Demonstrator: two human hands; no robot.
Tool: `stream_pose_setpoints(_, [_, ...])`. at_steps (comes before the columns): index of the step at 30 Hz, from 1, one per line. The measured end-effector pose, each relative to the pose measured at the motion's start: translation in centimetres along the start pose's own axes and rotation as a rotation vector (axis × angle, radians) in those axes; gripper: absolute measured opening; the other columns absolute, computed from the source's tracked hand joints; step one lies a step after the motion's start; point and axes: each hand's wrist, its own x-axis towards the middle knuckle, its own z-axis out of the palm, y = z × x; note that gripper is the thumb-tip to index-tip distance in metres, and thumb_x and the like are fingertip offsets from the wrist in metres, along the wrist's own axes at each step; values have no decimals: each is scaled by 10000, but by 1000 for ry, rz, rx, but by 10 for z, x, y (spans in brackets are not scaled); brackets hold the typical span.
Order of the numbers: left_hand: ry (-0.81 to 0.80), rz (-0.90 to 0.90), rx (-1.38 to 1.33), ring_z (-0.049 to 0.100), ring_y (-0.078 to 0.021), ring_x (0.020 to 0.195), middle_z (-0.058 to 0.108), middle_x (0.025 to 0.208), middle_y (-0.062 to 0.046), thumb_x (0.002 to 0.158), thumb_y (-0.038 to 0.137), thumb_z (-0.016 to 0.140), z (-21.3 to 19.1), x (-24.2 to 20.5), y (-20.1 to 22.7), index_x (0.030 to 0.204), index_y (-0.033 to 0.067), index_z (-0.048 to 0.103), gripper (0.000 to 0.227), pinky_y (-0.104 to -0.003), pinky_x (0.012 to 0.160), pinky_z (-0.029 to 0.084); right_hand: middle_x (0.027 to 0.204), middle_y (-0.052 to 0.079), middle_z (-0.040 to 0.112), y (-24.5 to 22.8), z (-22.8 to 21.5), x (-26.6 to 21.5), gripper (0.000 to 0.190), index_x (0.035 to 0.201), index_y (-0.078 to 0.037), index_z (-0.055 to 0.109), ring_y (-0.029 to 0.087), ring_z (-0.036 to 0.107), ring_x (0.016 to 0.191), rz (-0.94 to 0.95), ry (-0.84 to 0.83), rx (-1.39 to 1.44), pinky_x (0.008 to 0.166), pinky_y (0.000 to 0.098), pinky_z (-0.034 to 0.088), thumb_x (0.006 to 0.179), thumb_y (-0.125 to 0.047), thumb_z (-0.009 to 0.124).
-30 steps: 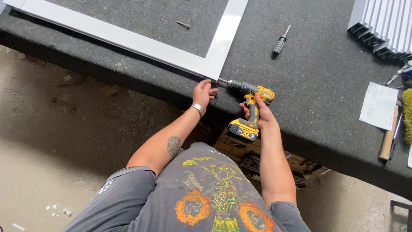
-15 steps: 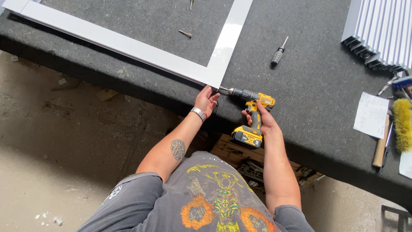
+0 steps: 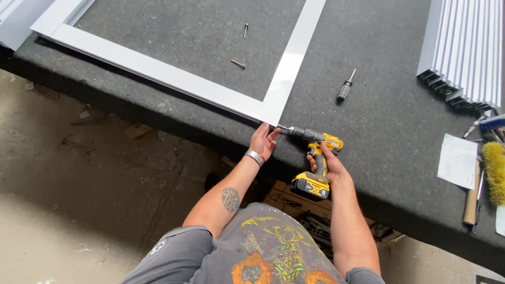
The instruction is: The person uses a drill to drive a screw into the corner of a white frame, then uses a manual screwdriver to tighten a screw on the same corner joint.
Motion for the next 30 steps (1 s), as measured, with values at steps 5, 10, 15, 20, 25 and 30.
stream_pose_setpoints(5, [2,-13,-62,762,-289,979,544,1407,-7,1056,233,625,-11,8,-9,1298,158,506,281,-172,497,525,925,184,780,4,6,-8,646,1048,8,688,235,772,729,14,55,-1,614,358,640,913,-620,745])
stream_pose_setpoints(10, [2,8,-34,770,-266,936,567,1302,12,1054,215,626,-11,12,-10,1244,141,523,229,-162,476,519,944,205,772,11,27,-21,783,1110,49,656,291,783,781,-52,193,-159,687,481,664,878,-695,737])
stream_pose_setpoints(15, [-4,-1,-20,764,-281,972,574,1318,2,1057,222,622,-15,15,-8,1232,135,523,219,-166,506,536,908,324,716,20,64,-38,899,1264,132,410,383,767,743,-279,477,-412,628,576,648,932,-638,735])
stream_pose_setpoints(20, [-19,-14,-2,760,-289,980,600,1293,1,1055,226,625,-8,9,1,1209,130,540,201,-189,525,568,745,224,735,19,103,-76,857,1014,127,621,286,751,600,-301,656,-777,524,446,637,957,-728,616])
stream_pose_setpoints(25, [170,9,167,769,-245,856,615,1191,-5,1012,310,677,8,9,8,1189,119,568,283,-286,599,658,737,203,731,21,91,-72,823,937,103,662,268,752,604,-292,642,-808,530,426,640,941,-720,687])
stream_pose_setpoints(30, [297,39,199,770,-244,767,605,1063,-19,1020,287,653,-18,49,-15,1073,129,578,183,-322,602,668,741,226,715,33,118,-93,759,944,135,658,263,741,620,-284,678,-798,549,401,626,967,-623,681])
